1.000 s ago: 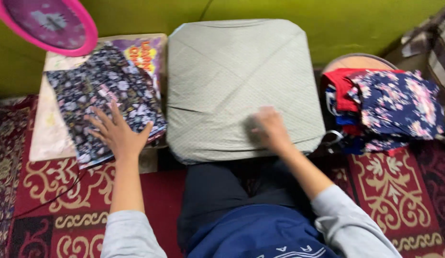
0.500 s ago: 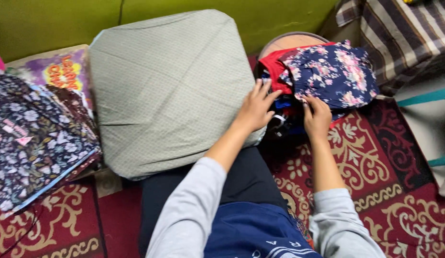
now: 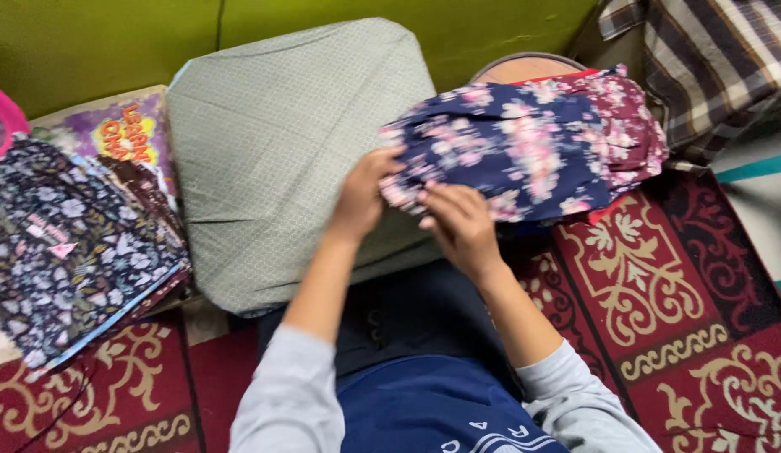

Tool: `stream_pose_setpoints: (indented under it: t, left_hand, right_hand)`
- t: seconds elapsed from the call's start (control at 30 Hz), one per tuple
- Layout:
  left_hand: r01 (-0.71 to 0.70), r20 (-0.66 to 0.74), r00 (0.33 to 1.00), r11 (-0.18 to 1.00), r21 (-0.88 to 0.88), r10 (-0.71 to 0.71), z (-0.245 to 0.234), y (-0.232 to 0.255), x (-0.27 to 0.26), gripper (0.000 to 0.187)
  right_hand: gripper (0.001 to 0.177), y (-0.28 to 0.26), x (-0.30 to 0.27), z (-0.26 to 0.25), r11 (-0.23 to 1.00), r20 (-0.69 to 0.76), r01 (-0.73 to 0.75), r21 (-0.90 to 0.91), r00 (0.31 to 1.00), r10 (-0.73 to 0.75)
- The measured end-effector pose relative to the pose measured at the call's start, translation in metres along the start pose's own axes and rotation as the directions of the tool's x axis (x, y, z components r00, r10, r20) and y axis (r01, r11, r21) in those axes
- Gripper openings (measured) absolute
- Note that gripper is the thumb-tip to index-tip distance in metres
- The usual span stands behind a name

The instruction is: Fold floral patterned pants and stack them.

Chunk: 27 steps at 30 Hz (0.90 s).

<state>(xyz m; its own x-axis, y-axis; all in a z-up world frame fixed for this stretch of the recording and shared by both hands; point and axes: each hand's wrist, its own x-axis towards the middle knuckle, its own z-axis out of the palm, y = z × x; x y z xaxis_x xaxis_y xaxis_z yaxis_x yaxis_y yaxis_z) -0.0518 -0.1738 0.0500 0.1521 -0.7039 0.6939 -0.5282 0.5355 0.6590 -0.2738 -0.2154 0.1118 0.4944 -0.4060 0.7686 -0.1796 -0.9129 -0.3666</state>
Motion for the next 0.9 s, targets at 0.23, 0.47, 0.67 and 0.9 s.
stream_pose_setpoints:
  t: [0.23, 0.47, 0.67, 0.9]
  left_hand:
    - [0.492, -0.149, 0.87, 0.799, 0.347, -0.471, -0.211, 0.112, -0.153, 0.036]
    - [0.726, -0.418, 0.684, 0.612, 0.312, -0.598, -0.22, 0.137, -0.2, 0.031]
    - [0.509, -0.334, 0.86, 0.609, 0.609, -0.385, -0.19, 0.102, -0.16, 0.027]
    - [0.597, -0.273, 0.599, 0.193, 0.778, -0.753, -0.189, 0.033, -0.178, 0.048]
  right_hand:
    - [0.021, -0.007, -0.048, 0.046, 0.986, 0.218, -0.112, 0.12, 0.972, 0.084]
    - [0.016, 0.037, -0.05, 0.07, 0.972, 0.211, -0.234, -0.033, 0.949, 0.236]
    - [0.02, 0.083, -0.033, 0.095, 0.959, 0.21, -0.218, -0.182, 0.944, 0.255]
    - [0.022, 0.105, -0.04, 0.121, 0.911, 0.394, -0.106, -0.398, 0.877, 0.274]
